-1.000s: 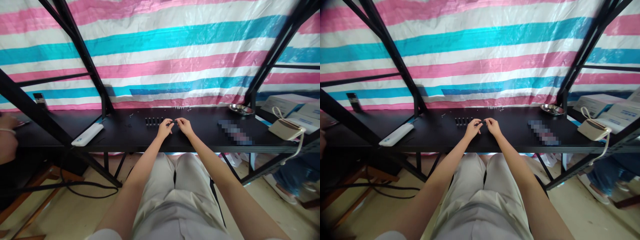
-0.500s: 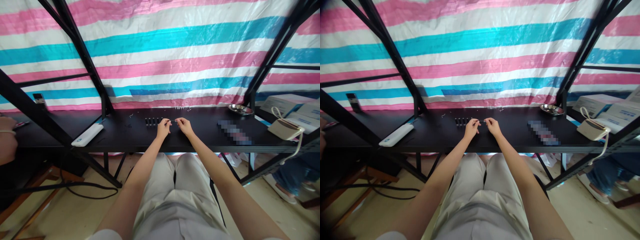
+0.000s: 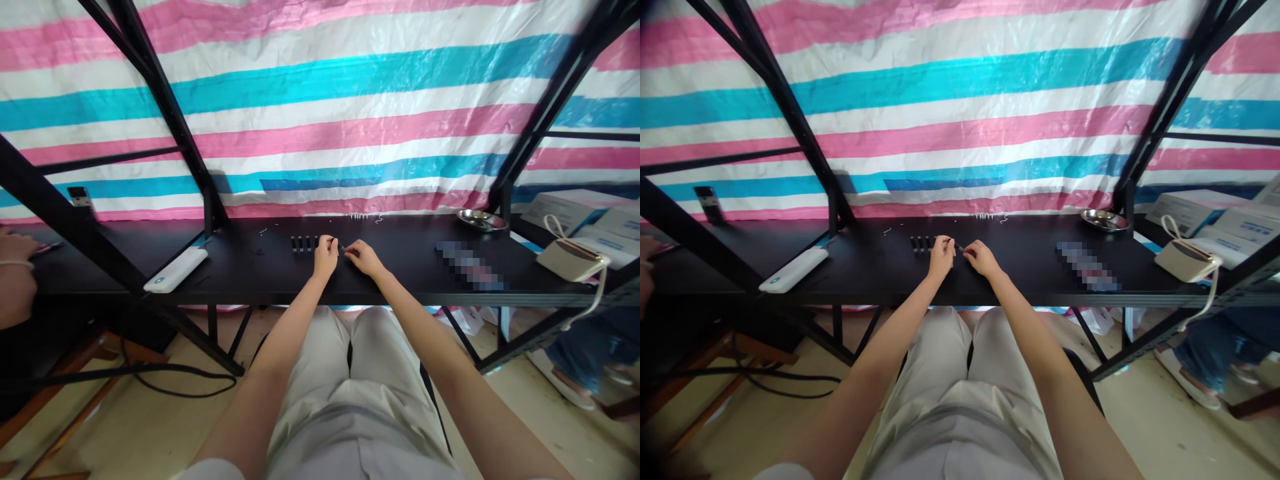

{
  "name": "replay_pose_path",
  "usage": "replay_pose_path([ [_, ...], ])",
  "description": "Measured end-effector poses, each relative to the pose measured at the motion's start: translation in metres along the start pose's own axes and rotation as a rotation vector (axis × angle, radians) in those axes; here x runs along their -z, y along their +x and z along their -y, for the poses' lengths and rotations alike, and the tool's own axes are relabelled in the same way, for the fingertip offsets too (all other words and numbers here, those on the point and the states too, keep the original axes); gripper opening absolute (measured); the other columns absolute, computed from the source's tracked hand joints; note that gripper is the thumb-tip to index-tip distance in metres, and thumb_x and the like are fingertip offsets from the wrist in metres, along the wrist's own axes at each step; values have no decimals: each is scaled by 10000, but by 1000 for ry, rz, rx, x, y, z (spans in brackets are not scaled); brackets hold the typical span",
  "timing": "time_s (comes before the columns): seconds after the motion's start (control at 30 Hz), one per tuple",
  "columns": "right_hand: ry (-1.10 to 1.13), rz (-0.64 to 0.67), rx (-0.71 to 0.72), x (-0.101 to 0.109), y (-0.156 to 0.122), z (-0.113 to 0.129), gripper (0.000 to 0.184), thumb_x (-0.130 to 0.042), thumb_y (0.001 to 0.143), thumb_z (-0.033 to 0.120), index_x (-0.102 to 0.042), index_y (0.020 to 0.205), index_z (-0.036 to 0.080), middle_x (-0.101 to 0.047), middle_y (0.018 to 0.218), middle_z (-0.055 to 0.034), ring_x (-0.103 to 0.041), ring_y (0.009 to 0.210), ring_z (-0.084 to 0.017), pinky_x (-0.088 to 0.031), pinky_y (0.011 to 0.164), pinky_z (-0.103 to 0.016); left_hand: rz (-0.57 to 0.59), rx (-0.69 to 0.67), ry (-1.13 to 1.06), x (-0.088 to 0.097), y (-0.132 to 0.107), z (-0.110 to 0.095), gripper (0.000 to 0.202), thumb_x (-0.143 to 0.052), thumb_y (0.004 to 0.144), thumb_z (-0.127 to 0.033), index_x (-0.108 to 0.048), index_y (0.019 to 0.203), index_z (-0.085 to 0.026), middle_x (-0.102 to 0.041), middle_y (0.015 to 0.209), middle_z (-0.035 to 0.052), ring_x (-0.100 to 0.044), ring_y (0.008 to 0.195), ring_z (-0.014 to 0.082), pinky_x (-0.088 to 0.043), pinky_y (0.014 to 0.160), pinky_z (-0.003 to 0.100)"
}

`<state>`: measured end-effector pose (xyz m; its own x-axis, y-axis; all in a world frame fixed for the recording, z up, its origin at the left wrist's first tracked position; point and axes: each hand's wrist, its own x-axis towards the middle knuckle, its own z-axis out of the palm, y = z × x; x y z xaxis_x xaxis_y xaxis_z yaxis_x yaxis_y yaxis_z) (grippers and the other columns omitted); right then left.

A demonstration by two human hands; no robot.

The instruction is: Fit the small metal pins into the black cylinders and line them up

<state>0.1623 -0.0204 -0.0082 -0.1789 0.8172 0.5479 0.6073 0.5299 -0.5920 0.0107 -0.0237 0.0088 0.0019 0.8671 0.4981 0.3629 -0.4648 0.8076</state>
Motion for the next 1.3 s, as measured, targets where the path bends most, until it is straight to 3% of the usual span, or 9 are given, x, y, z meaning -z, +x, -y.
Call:
replay_pose_path([
  [0.13,-147,-89,-68,1,-1,-2,124,-496,791,205,-614,824,185,-550,803,-43,-533,729,-159,-437,709,-289,-9,-38,30,-1,1,4,192,-481,825,-368,-486,903,-193,-504,577,-50,-473,483,79,-386,540,192],
  [0.43,-155,-301,-96,7,-3,2,209,-411,847,251,-590,918,172,-575,860,-83,-538,805,-199,-427,742,-316,-14,-83,41,-2,1,8,155,-520,777,-310,-502,872,-188,-503,596,-51,-469,500,76,-383,555,195],
  [0.7,-82,-38,159,3,-4,7,223,-391,876,262,-588,951,188,-559,854,-61,-532,814,-170,-424,752,-282,153,-33,-35,0,-2,0,123,-530,734,-259,-517,827,-178,-540,647,-54,-457,398,46,-378,468,196],
  [0.83,-98,-33,192,1,-4,6,183,-408,863,216,-578,928,190,-553,827,-51,-529,781,-164,-431,723,-278,204,25,-129,-1,-2,0,94,-488,751,-250,-496,806,-175,-536,617,-59,-455,352,47,-358,406,190],
  [1.03,-123,-17,229,2,-4,6,173,-406,862,205,-574,906,191,-563,827,-56,-530,766,-164,-431,708,-281,193,37,-124,-2,-1,4,61,-493,738,-218,-505,776,-172,-542,584,-62,-454,347,41,-365,413,176],
  [1.2,-87,26,188,1,-5,6,136,-457,823,238,-583,836,189,-587,777,-42,-530,694,-152,-425,659,-271,225,48,-107,-1,-2,4,64,-507,734,-219,-520,770,-167,-549,577,-54,-452,354,42,-371,417,175],
  [1.3,-42,-24,139,0,-2,0,143,-496,794,287,-590,811,180,-590,727,-30,-518,635,-140,-420,634,-263,242,56,-120,0,-2,2,114,-507,742,-235,-519,834,-169,-562,606,-47,-446,353,46,-353,396,177],
])
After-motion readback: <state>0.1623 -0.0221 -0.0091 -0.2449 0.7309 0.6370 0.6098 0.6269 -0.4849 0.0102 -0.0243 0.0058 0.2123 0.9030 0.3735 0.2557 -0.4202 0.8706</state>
